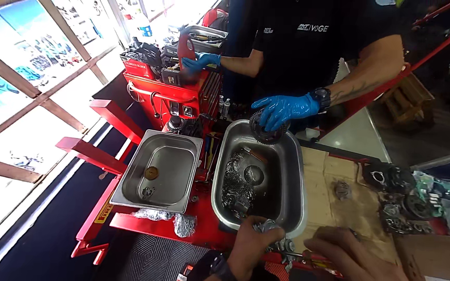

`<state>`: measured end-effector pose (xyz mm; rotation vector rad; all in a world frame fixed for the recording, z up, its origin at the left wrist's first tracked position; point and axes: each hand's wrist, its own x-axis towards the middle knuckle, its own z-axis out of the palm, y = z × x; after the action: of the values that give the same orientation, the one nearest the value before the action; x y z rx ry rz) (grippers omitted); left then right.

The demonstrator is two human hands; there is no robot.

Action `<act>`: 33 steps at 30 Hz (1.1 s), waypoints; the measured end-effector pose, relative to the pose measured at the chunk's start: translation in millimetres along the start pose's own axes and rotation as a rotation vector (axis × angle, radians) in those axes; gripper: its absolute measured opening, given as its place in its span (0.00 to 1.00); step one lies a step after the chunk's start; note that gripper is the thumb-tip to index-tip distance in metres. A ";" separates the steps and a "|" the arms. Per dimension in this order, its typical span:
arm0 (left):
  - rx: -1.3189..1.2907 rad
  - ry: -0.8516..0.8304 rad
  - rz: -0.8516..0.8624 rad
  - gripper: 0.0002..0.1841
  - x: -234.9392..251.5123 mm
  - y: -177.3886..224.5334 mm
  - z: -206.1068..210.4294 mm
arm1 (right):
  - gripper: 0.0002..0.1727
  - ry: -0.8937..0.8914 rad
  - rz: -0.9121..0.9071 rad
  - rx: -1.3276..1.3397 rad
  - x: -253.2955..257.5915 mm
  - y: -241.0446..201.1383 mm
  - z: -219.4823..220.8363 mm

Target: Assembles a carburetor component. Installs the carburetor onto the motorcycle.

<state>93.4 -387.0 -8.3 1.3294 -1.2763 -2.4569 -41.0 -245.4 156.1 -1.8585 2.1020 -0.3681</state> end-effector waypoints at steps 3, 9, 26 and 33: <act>0.009 -0.013 -0.011 0.40 0.2 0.1 -0.5 | 0.14 -0.015 -0.029 0.031 1.9 4.7 -2.6; 0.030 -0.025 -0.022 0.39 2.2 -1.3 -0.5 | 0.27 0.034 0.012 -0.121 4.0 5.5 -0.5; 0.209 -0.068 -0.054 0.44 7.5 -2.8 1.6 | 0.15 -0.137 -0.038 0.028 3.3 17.1 -8.7; 0.217 -0.077 -0.044 0.43 8.0 -4.1 1.9 | 0.18 -0.160 -0.036 0.056 3.5 12.4 -10.5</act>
<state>88.2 -386.4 -15.9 1.3328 -1.5880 -2.4798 -56.9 -247.5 160.8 -1.8315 1.9361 -0.2738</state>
